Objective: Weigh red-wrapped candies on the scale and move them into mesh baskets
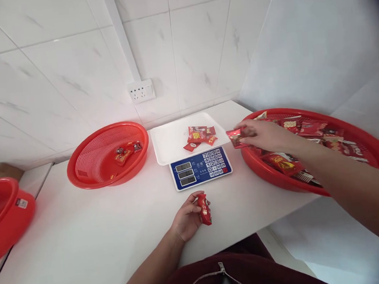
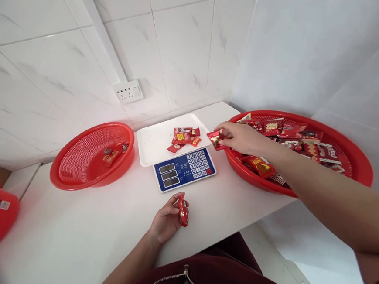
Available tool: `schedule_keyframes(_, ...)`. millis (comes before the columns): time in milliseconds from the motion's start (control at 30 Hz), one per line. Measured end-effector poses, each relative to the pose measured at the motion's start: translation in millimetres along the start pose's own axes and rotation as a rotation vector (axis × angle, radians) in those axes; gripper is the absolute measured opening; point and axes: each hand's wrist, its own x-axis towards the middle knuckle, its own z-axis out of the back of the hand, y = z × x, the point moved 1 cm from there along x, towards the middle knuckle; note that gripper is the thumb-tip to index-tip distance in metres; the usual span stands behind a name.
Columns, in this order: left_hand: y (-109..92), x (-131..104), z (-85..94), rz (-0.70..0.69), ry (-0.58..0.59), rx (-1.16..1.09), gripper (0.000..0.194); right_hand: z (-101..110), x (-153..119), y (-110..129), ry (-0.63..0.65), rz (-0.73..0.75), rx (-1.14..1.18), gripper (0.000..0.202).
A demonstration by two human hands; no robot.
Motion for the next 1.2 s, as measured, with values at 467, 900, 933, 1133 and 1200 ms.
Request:
schedule_keyframes(467,-2,-6,-2.6,-0.044,-0.009,0.059,0.050,-40,-37,56,0.101,0.190,0.161,0.038)
schedule_keyframes(900,8,-11,-14.2,-0.292,-0.159,0.549,0.035,-155,-113,1,0.796,0.056,1.031,0.077)
schedule_keyframes(933,10,-11,-14.2,-0.290,-0.173,0.588,0.035,-158,-114,-1,0.787,0.041,1.051,0.076)
schedule_keyframes(1133,13,-13,-20.3,-0.352,-0.212,0.922,0.038,-162,-106,-10,0.795,0.004,1.120,0.076)
schedule_keyframes(1200,12,-14,-22.9,-0.401,-0.209,1.082,0.038,-161,-104,-9,0.804,0.043,1.125,0.071)
